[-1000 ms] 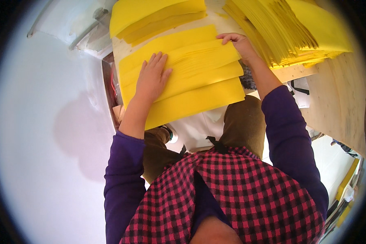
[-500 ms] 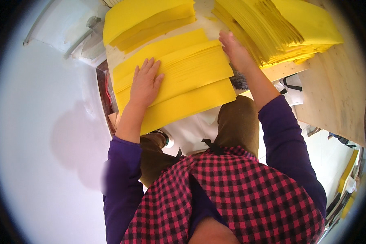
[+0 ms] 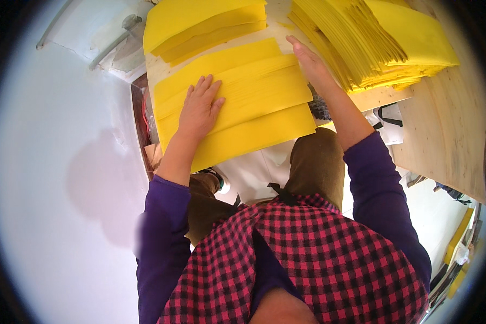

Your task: The person folds yellow sheets of material by hand, aligning edges and pressing creases. They repeatedly pick up sheets, fold them in half, and place them into a growing stack on the table.

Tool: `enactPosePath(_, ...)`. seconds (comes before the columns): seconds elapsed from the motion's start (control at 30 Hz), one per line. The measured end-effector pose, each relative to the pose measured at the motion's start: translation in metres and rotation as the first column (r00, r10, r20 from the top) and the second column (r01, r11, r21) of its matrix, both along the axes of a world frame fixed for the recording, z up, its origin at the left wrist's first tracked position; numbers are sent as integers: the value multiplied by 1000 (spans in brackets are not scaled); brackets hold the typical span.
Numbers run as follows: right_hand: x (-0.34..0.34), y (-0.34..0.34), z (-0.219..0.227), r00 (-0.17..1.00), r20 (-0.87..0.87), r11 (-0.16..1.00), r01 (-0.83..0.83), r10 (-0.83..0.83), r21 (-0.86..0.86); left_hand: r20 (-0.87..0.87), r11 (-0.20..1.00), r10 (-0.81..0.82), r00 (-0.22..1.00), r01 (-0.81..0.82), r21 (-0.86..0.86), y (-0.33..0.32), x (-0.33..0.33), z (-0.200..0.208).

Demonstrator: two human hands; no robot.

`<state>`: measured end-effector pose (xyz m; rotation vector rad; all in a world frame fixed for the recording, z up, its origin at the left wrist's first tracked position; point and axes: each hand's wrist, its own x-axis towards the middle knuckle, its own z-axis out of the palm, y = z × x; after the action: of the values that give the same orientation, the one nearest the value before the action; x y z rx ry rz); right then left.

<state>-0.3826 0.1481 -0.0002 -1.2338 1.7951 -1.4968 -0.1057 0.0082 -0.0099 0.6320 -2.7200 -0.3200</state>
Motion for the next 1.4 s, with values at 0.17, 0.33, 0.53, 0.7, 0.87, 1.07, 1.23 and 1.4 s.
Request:
enactPosePath(0.17,-7,-23,-8,920,-384,996,-62,82,63,24,1000,-4,1000,4,31,0,0,2)
enactPosePath(0.33,-4,-22,-11,756,-615,941,-6,226,339,-5,999,-15,1000,15,45,-2,2,3)
enactPosePath(0.53,8,-7,-14,638,-736,943,43,227,329,-30,1000,-8,1000,8,8,-2,0,2)
enactPosePath(0.7,11,-1,-17,563,-797,956,41,219,291,-52,1000,-4,999,5,16,2,1,-1)
enactPosePath(0.87,15,4,-11,534,-805,939,57,259,340,-72,999,-20,997,23,38,2,4,-5)
enactPosePath(1.07,35,-9,16,481,-823,925,60,301,374,-108,997,-24,994,32,65,2,4,-9)
enactPosePath(1.23,84,-51,21,594,-753,951,-69,281,301,-129,995,-32,991,43,85,1,2,-11)
enactPosePath(1.4,121,-65,3,688,-661,917,-14,298,399,-121,994,-38,992,50,97,0,2,-14)
